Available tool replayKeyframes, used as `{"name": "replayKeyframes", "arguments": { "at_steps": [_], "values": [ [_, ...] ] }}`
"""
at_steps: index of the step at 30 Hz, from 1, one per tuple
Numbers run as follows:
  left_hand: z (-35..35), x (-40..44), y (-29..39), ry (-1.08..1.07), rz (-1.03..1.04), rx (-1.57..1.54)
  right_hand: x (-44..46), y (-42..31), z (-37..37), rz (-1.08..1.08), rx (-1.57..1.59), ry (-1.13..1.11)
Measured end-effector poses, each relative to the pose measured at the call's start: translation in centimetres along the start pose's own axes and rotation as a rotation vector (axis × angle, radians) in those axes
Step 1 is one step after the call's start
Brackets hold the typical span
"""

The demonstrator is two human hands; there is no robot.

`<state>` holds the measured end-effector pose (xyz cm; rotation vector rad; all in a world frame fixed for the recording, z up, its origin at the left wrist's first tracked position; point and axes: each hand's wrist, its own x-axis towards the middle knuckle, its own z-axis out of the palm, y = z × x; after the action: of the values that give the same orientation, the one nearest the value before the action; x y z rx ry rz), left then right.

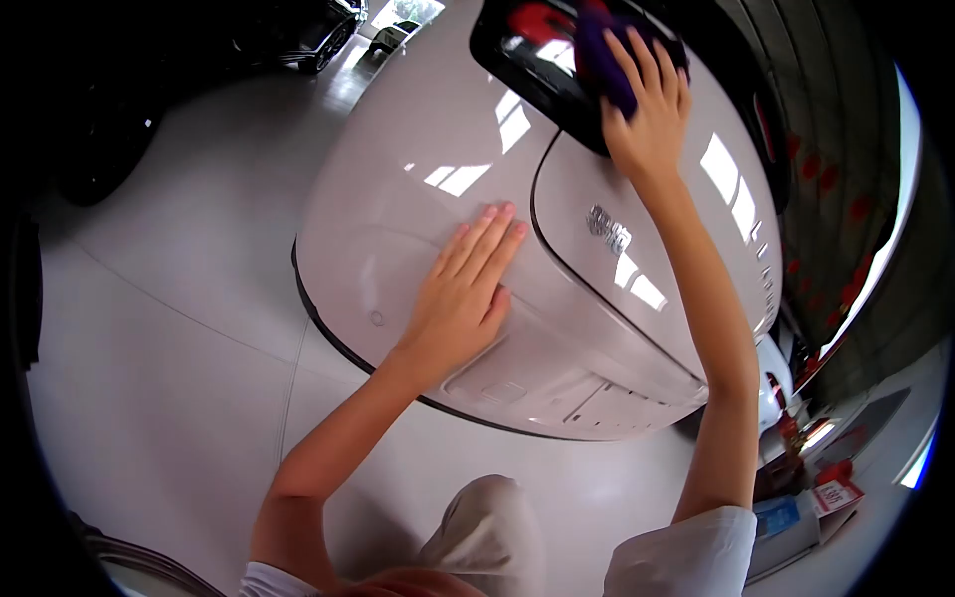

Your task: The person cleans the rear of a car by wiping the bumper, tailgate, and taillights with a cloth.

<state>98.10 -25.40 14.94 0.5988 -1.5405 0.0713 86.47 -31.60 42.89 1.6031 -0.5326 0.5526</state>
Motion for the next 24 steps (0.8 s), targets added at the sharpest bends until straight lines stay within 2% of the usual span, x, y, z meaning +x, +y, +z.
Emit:
{"name": "replayKeyframes", "arguments": {
  "at_steps": [1, 3, 7, 9, 11, 13, 15, 16, 17, 18, 20, 21, 23, 24],
  "values": [
    [-0.2, 0.1, 0.2, 0.004, -0.005, 0.016, 0.7, -0.8, 0.4, -0.016, -0.036, 0.043],
    [-1.0, 0.3, 0.7, -0.019, -0.007, 0.067, 1.6, -3.1, -0.2, -0.011, -0.076, -0.008],
    [-3.1, 0.9, 3.1, -0.164, -0.109, 0.155, 1.4, -3.0, -4.1, -0.012, 0.142, -0.209],
    [-3.4, 1.7, 4.8, -0.237, -0.181, 0.247, -0.1, -1.4, -4.3, -0.079, 0.225, -0.174],
    [-3.4, 2.5, 7.0, -0.293, -0.327, 0.321, -0.6, -0.2, -6.1, -0.133, 0.262, -0.265],
    [-3.3, 4.8, 9.6, -0.322, -0.430, 0.314, -0.7, 2.1, -7.9, -0.144, 0.393, -0.466],
    [-3.4, 6.0, 11.9, -0.288, -0.643, 0.181, -1.2, 3.8, -9.7, -0.117, 0.530, -0.733],
    [-3.5, 5.7, 13.4, -0.245, -0.787, 0.119, -1.4, 4.2, -10.6, -0.132, 0.569, -0.750],
    [-4.0, 4.6, 15.0, -0.250, -0.834, 0.124, -1.5, 4.8, -11.7, -0.082, 0.656, -0.792],
    [-4.4, 3.5, 16.6, -0.275, -1.018, 0.139, -1.3, 5.4, -12.5, -0.041, 0.739, -0.833],
    [-7.0, 3.5, 19.7, -0.301, -1.359, 0.113, -2.2, 5.0, -13.3, 0.408, 1.322, -0.962],
    [-8.5, 3.0, 21.3, -0.295, -1.517, 0.062, -3.9, 4.3, -13.0, 0.785, 1.543, -1.071],
    [-12.0, -0.9, 26.4, -0.034, -1.580, -0.007, -4.1, 3.8, -12.7, 2.008, 1.687, -1.195],
    [-14.6, -0.9, 29.2, 0.019, -1.706, -0.029, -5.1, 4.1, -12.2, 2.076, 1.970, -1.117]
  ]
}}
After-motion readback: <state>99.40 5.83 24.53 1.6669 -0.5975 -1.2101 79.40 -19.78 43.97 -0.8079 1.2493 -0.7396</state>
